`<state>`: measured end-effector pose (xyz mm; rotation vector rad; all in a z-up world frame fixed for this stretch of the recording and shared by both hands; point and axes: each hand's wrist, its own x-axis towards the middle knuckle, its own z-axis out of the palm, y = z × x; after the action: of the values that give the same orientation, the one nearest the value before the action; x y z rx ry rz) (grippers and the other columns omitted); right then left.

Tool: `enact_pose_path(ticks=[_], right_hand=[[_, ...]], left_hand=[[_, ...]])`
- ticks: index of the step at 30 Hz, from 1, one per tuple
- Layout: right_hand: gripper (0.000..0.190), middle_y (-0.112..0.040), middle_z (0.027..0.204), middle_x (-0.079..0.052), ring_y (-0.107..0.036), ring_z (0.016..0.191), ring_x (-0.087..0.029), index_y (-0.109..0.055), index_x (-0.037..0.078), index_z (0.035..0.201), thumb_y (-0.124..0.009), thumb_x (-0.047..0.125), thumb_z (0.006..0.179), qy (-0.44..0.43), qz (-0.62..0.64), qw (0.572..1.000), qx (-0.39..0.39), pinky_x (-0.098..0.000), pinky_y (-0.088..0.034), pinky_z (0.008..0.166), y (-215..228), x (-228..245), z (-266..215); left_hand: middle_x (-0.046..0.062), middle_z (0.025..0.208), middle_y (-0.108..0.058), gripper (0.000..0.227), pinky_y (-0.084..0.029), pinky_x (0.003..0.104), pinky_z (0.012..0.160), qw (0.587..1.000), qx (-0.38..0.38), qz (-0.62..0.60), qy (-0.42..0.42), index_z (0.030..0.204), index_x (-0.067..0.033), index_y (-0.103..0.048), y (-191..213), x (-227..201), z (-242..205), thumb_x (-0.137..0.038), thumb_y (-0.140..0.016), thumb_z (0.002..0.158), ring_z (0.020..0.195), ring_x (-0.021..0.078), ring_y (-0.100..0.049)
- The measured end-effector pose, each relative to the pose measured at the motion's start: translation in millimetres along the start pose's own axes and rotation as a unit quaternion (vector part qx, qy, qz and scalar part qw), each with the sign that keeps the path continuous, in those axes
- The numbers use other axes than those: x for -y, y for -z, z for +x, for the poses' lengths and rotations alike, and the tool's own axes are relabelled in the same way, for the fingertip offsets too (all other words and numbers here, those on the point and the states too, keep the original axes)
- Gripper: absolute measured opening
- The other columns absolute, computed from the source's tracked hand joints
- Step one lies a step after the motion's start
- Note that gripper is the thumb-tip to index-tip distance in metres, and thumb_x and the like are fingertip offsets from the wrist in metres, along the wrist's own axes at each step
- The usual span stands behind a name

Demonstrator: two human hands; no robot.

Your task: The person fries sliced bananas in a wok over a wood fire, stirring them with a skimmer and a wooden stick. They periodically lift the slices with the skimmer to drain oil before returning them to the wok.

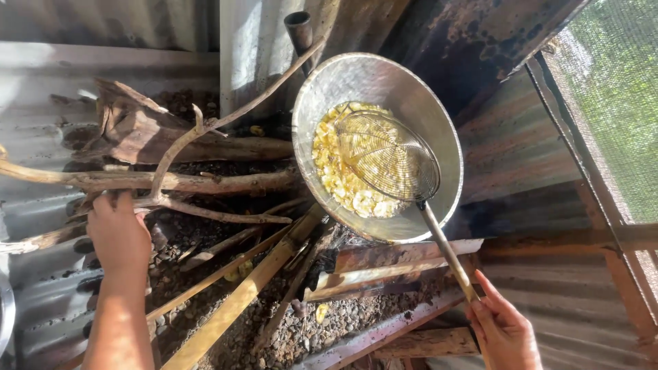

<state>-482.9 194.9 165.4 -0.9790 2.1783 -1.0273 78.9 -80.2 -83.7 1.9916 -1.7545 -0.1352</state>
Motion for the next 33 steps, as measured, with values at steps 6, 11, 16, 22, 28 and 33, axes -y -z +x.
enact_pose_path(ticks=[6, 11, 16, 22, 28, 33], right_hand=[[0.059, -0.059, 0.075, -0.003, -0.051, 0.06, -0.006, -0.059, 0.008, 0.15, -0.06, -0.007, 0.093, -0.001, 0.069, 0.998, -0.011, -0.0215, -0.043, 0.052, 9, -14, 4], [0.06, -0.065, 0.076, -0.005, -0.053, 0.061, -0.007, -0.056, 0.012, 0.151, -0.06, -0.004, 0.093, -0.029, 0.015, 0.999, 0.003, -0.023, -0.043, 0.051, 12, -12, 8], [0.061, -0.066, 0.079, -0.007, -0.056, 0.064, -0.008, -0.055, 0.012, 0.152, -0.06, -0.003, 0.093, -0.023, -0.008, 1.0, 0.016, -0.0244, -0.045, 0.052, 1, -6, 11], [0.059, -0.066, 0.081, -0.007, -0.057, 0.065, -0.008, -0.055, 0.013, 0.152, -0.059, -0.001, 0.094, -0.029, 0.008, 0.999, 0.022, -0.0245, -0.045, 0.052, -10, 6, 9], [0.061, -0.068, 0.078, -0.007, -0.055, 0.061, -0.009, -0.054, 0.013, 0.153, -0.06, -0.001, 0.095, -0.023, -0.052, 0.998, 0.026, -0.0258, -0.044, 0.051, -20, 16, 10], [0.06, -0.068, 0.077, -0.007, -0.054, 0.059, -0.009, -0.054, 0.014, 0.152, -0.06, -0.001, 0.094, 0.005, -0.064, 0.998, 0.029, -0.0256, -0.043, 0.048, -26, 20, 6]], left_hand=[[0.019, 0.122, -0.054, 0.028, -0.04, 0.054, 0.121, 0.992, 0.014, 0.129, -0.013, 0.118, 0.0038, -0.06, -9, 30, -11, -0.001, -0.069, 0.092, 0.116, 0.0347, -0.056], [0.018, 0.123, -0.059, 0.025, -0.042, 0.051, 0.117, 0.994, -0.001, 0.085, -0.062, 0.12, -0.0016, -0.064, -4, 37, -16, 0.004, -0.062, 0.096, 0.118, 0.037, -0.056], [0.017, 0.121, -0.064, 0.029, -0.044, 0.05, 0.11, 0.997, -0.002, -0.008, -0.075, 0.118, -0.0016, -0.067, 7, 25, -16, 0.004, -0.061, 0.091, 0.116, 0.0381, -0.057], [0.016, 0.117, -0.065, 0.026, -0.046, 0.049, 0.104, 0.996, -0.008, -0.002, -0.092, 0.118, -0.0015, -0.068, 9, 12, -14, 0.001, -0.063, 0.093, 0.115, 0.0383, -0.06], [0.016, 0.114, -0.067, 0.023, -0.048, 0.049, 0.103, 0.995, -0.022, -0.018, -0.098, 0.114, -0.0021, -0.069, 3, 2, -7, 0.0, -0.063, 0.092, 0.113, 0.0369, -0.061], [0.016, 0.115, -0.067, 0.022, -0.048, 0.048, 0.1, 0.992, -0.038, -0.068, -0.104, 0.117, -0.0003, -0.07, 2, 2, -11, -0.003, -0.064, 0.096, 0.111, 0.0376, -0.061]])
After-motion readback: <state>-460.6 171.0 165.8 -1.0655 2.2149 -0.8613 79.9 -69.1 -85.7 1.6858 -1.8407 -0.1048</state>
